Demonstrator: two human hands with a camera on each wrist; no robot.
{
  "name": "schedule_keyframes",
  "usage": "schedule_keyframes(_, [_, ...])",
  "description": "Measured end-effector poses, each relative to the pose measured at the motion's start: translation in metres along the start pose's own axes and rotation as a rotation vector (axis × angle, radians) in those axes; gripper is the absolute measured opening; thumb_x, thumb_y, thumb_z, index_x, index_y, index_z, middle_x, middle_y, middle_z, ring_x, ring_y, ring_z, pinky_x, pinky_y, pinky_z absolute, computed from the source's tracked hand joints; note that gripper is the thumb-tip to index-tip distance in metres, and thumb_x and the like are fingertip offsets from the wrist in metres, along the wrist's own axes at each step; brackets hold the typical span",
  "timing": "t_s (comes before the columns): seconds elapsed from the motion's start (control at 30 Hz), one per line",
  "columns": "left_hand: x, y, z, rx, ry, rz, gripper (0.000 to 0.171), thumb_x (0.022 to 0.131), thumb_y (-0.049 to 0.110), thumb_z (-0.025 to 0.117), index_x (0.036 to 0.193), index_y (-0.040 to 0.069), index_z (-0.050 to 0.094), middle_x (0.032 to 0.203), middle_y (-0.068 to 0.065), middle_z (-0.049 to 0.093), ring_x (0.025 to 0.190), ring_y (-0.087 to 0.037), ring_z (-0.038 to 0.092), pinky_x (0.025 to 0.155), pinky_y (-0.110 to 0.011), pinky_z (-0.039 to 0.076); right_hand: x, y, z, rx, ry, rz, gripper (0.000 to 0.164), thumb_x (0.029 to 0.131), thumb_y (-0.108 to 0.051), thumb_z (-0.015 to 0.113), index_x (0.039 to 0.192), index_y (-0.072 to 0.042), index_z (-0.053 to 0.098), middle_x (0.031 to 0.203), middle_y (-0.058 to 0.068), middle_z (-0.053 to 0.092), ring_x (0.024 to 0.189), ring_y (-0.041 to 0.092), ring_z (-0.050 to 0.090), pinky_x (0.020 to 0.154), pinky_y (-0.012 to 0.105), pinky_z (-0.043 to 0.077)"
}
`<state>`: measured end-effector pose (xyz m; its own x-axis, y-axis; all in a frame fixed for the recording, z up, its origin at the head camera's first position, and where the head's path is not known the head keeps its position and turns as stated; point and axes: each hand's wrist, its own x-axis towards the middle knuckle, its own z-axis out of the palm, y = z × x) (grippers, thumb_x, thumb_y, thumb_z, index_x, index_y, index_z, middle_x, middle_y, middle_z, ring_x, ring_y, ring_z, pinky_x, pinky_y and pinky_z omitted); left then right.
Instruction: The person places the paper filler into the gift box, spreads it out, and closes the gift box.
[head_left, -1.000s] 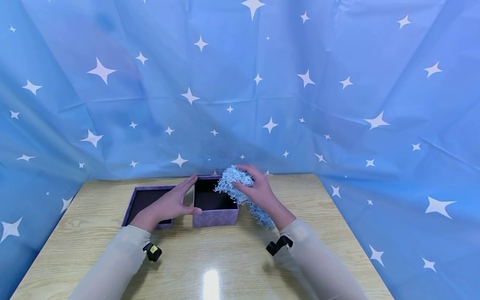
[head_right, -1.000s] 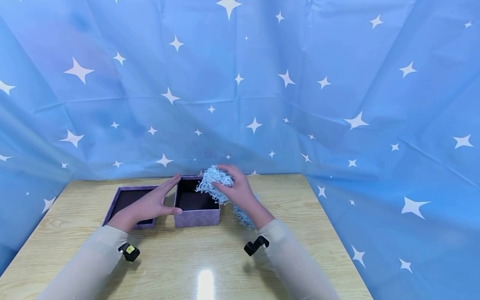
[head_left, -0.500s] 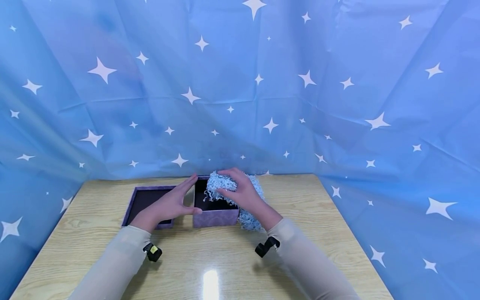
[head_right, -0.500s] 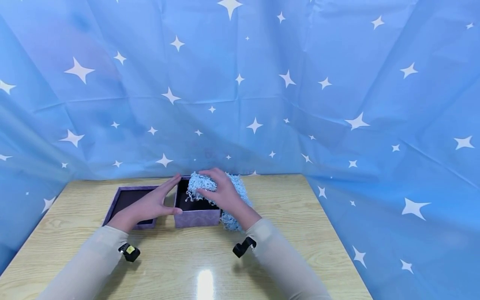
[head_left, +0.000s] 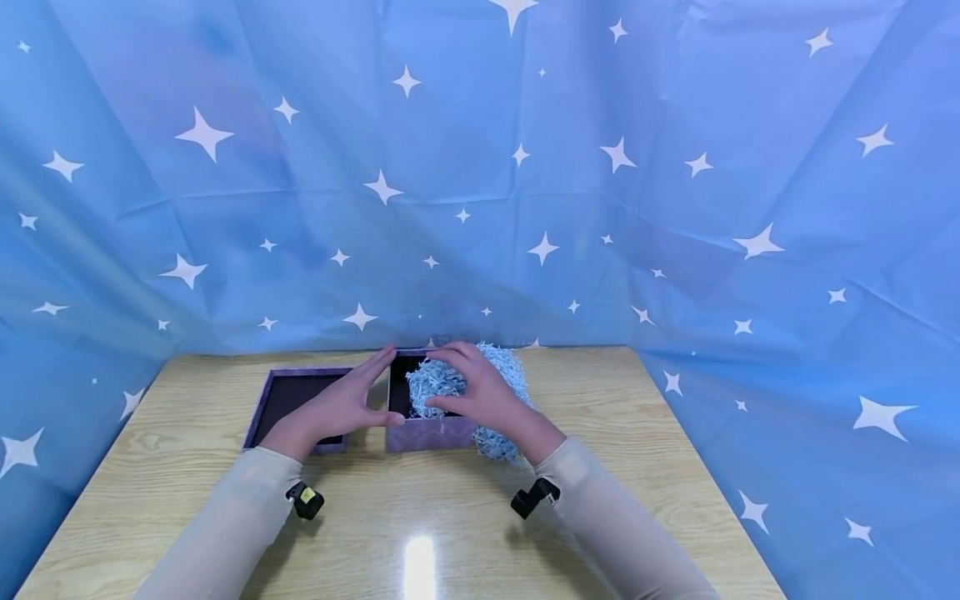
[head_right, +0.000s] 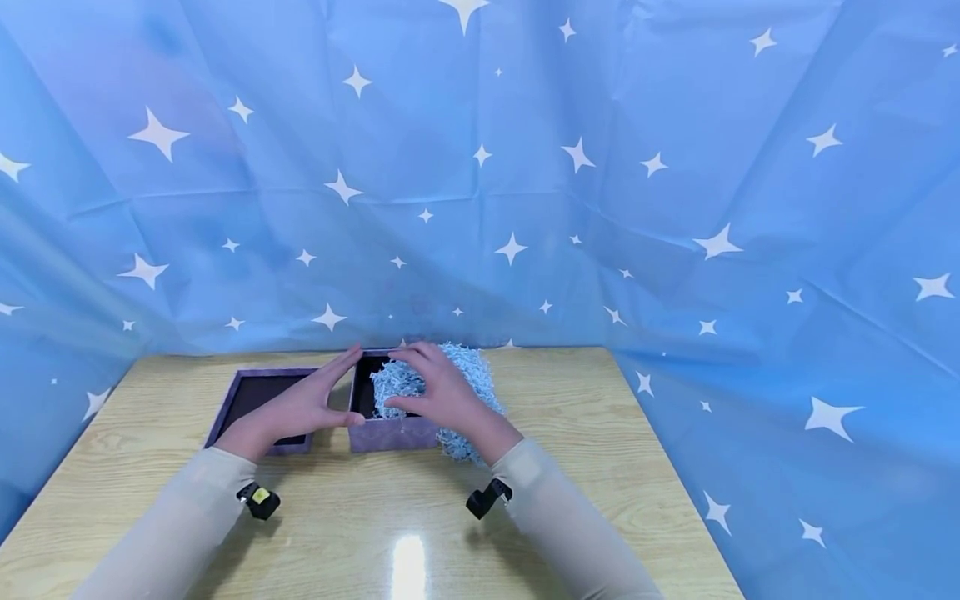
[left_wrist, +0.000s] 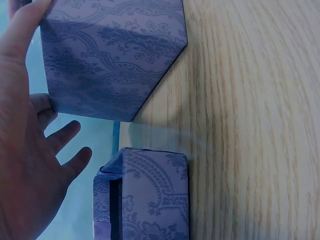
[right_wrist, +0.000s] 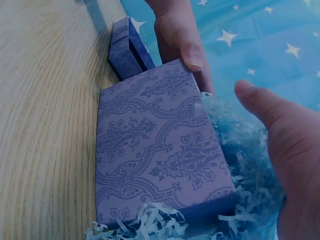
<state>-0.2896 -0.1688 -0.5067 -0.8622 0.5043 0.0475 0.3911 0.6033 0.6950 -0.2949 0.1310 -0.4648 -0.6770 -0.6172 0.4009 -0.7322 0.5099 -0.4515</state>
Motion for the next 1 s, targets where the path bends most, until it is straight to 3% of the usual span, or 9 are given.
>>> schedule_keyframes(0.2, [0.0, -0.001, 0.0, 0.007, 0.006, 0.008, 0.119, 0.096, 0.049, 0.087, 0.18, 0.026, 0.007, 0.187, -0.006, 0.001, 0.168, -0.042, 0.011, 0.126, -0.073, 0.027, -0.003, -0.002, -0.008, 0.057, 0.036, -0.01, 0.073, 0.093, -0.029, 0.094, 0.156, -0.014, 0.063, 0.151, 0.006, 0.059, 0.142, 0.027, 0.055, 0.116, 0.05, 0.05])
schedule_keyframes(0.4, [0.001, -0.001, -0.001, 0.007, 0.003, 0.016, 0.124, 0.092, 0.06, 0.087, 0.18, 0.024, 0.008, 0.186, 0.0, 0.0, 0.169, -0.039, 0.01, 0.128, -0.069, 0.026, -0.014, 0.004, -0.022, 0.104, 0.117, 0.001, 0.072, 0.091, -0.021, 0.096, 0.154, -0.012, 0.063, 0.151, 0.005, 0.059, 0.143, 0.027, 0.053, 0.117, 0.05, 0.049])
schedule_keyframes(0.5, [0.002, -0.001, -0.002, 0.005, 0.003, 0.018, 0.125, 0.091, 0.061, 0.087, 0.18, 0.023, 0.008, 0.186, 0.002, 0.0, 0.169, -0.038, 0.01, 0.129, -0.068, 0.025, -0.02, 0.013, -0.028, 0.137, 0.149, 0.06, 0.076, 0.091, -0.023, 0.096, 0.158, -0.015, 0.06, 0.155, 0.002, 0.057, 0.146, 0.023, 0.051, 0.121, 0.049, 0.045])
schedule_keyframes(0.6, [0.002, -0.001, -0.002, 0.007, 0.003, 0.018, 0.125, 0.091, 0.062, 0.087, 0.18, 0.023, 0.008, 0.186, 0.003, -0.001, 0.169, -0.037, 0.009, 0.13, -0.067, 0.024, -0.029, 0.025, -0.032, 0.181, 0.164, 0.175, 0.084, 0.091, -0.03, 0.095, 0.164, -0.022, 0.054, 0.164, -0.001, 0.049, 0.153, 0.023, 0.045, 0.125, 0.052, 0.041])
schedule_keyframes(0.73, [0.002, -0.003, -0.001, 0.013, 0.005, 0.021, 0.126, 0.09, 0.066, 0.085, 0.18, 0.025, 0.007, 0.186, 0.003, -0.001, 0.169, -0.038, 0.009, 0.129, -0.068, 0.024, -0.041, 0.042, -0.033, 0.234, 0.17, 0.304, 0.096, 0.089, -0.039, 0.095, 0.17, -0.032, 0.045, 0.175, -0.003, 0.037, 0.161, 0.029, 0.035, 0.126, 0.062, 0.035])
schedule_keyframes(1.0, [0.0, -0.001, -0.001, 0.01, 0.005, 0.019, 0.128, 0.088, 0.072, 0.083, 0.18, 0.025, 0.008, 0.186, 0.003, 0.0, 0.17, -0.037, 0.009, 0.13, -0.067, 0.024, -0.053, 0.062, -0.026, 0.329, 0.091, 0.383, 0.106, 0.088, -0.044, 0.095, 0.173, -0.047, 0.031, 0.182, -0.002, 0.024, 0.168, 0.033, 0.02, 0.127, 0.07, 0.024])
